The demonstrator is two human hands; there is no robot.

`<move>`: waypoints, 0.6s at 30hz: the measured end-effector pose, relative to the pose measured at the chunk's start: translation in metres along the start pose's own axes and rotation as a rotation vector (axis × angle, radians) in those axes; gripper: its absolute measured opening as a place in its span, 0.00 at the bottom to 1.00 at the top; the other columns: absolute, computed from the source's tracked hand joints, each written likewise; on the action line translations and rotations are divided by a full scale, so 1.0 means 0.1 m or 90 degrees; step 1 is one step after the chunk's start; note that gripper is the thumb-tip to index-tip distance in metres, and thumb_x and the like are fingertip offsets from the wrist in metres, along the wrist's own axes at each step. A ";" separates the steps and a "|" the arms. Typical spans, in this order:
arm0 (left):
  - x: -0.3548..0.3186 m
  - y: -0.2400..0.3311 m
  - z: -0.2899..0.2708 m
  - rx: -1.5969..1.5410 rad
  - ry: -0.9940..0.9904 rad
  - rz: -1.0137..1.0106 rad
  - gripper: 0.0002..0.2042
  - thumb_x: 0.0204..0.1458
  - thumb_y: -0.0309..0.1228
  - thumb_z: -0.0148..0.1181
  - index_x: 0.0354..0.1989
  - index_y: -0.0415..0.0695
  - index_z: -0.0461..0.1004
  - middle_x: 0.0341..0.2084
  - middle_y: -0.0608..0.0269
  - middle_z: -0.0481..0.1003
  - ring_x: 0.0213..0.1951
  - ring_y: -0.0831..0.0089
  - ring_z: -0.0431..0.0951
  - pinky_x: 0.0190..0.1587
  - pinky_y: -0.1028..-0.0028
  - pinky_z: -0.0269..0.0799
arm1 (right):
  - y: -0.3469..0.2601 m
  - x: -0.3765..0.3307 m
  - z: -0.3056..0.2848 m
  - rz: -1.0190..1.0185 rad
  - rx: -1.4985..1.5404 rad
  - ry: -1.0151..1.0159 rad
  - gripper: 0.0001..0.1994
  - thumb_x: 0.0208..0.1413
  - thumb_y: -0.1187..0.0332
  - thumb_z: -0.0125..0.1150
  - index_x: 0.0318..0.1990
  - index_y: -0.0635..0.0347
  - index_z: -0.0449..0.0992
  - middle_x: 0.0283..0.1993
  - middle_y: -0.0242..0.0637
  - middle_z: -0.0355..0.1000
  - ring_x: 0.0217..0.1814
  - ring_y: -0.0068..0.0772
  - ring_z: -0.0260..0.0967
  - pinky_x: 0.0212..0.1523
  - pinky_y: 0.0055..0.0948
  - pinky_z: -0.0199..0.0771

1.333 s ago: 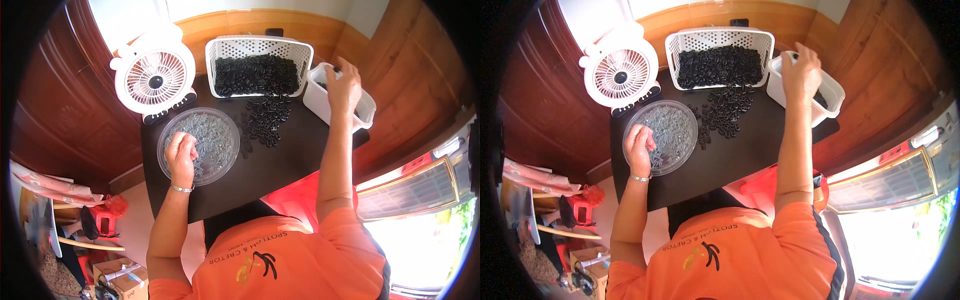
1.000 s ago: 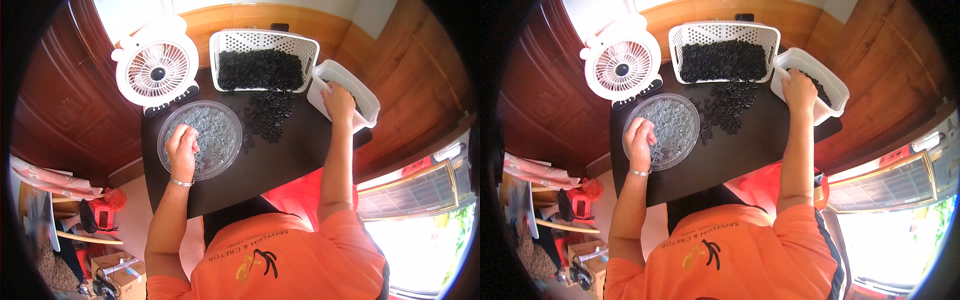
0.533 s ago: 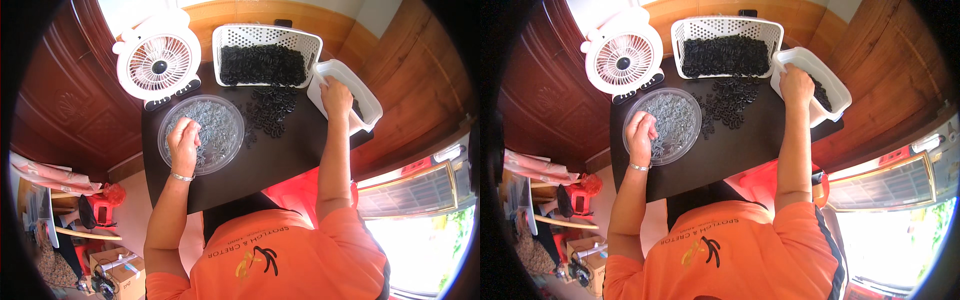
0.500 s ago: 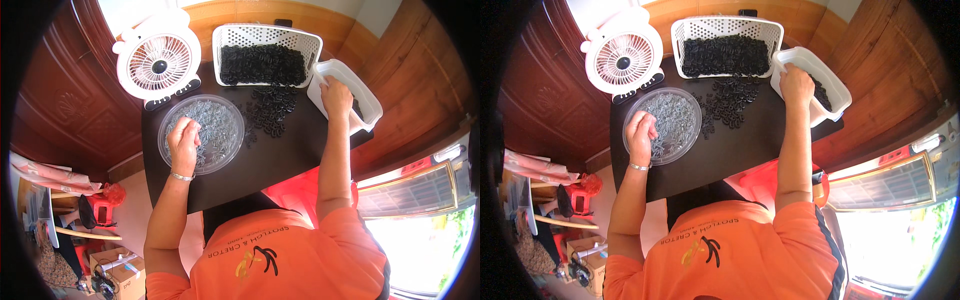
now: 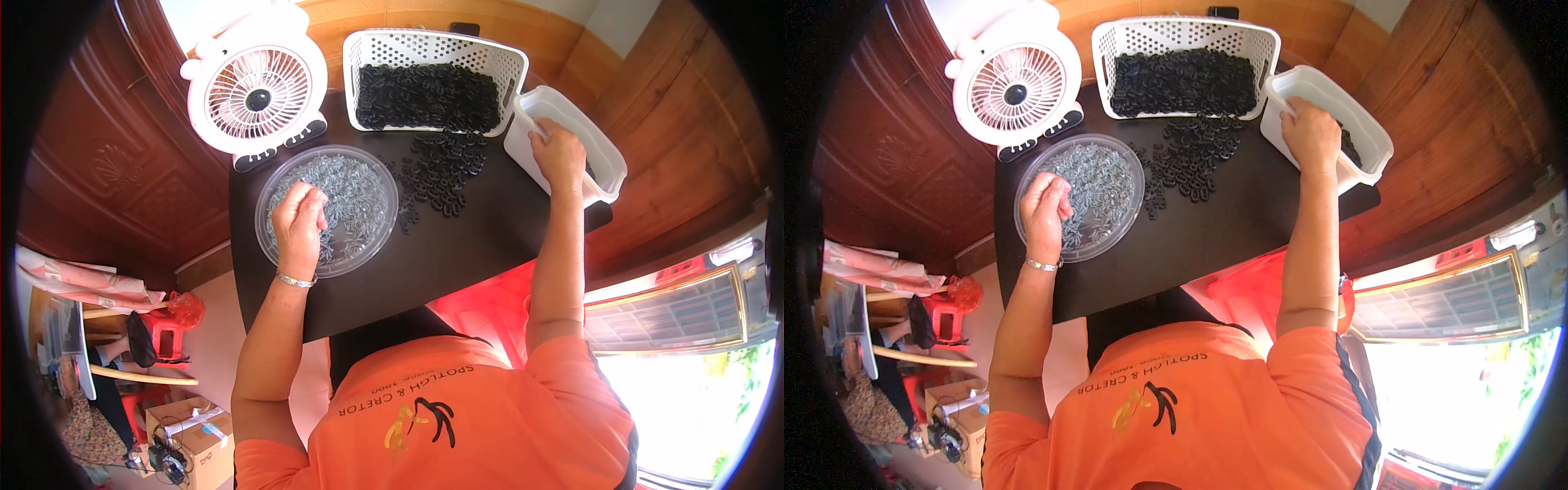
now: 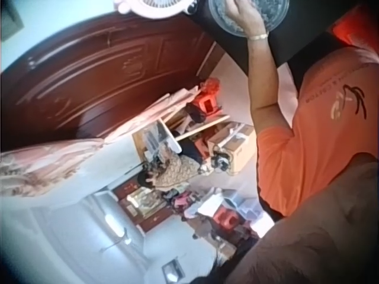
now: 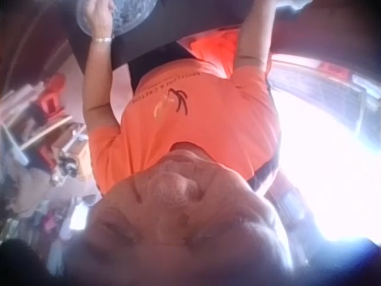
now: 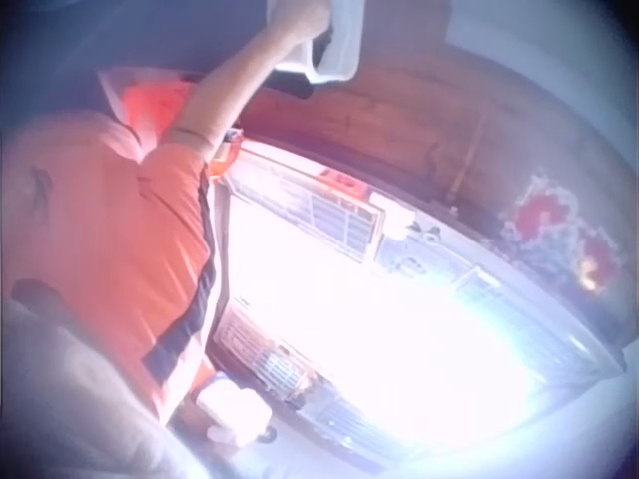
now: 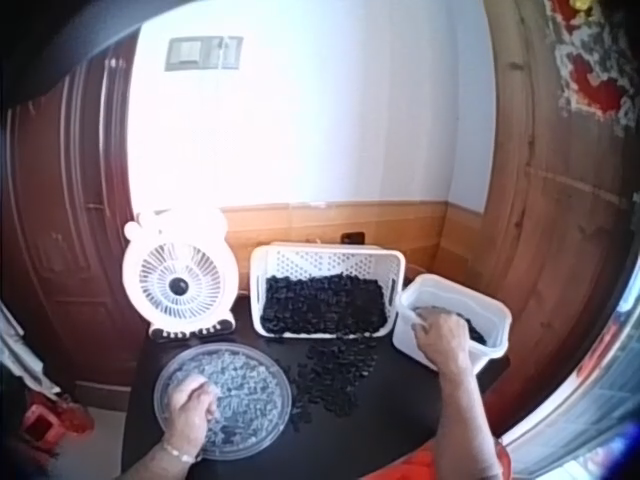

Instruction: The person assembles small components by inserting metal pins into plastic pieces by hand over a tray and moves containers of parts on the table.

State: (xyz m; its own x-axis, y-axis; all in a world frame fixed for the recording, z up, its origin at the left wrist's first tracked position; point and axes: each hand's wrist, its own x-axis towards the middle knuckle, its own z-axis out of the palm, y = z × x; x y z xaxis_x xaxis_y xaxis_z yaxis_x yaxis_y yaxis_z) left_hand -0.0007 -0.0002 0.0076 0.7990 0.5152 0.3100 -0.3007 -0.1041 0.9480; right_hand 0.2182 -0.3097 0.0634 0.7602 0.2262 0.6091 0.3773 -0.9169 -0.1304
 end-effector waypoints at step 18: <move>-0.01 0.02 0.01 -0.004 -0.010 -0.012 0.08 0.54 0.27 0.50 0.25 0.38 0.69 0.20 0.68 0.68 0.18 0.86 0.64 0.20 0.83 0.61 | -1.11 -0.89 0.16 -0.346 0.284 -0.309 0.10 0.44 0.64 0.62 0.34 0.58 0.76 0.33 0.37 0.71 0.38 0.40 0.70 0.38 0.35 0.71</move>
State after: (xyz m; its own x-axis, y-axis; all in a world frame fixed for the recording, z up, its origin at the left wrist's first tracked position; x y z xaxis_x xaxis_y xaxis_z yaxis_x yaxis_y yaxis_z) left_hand -0.0014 -0.0018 0.0093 0.8121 0.5042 0.2937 -0.2890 -0.0898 0.9531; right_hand 0.1172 -0.2229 0.0108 0.5173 0.8065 0.2863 0.8506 -0.4479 -0.2754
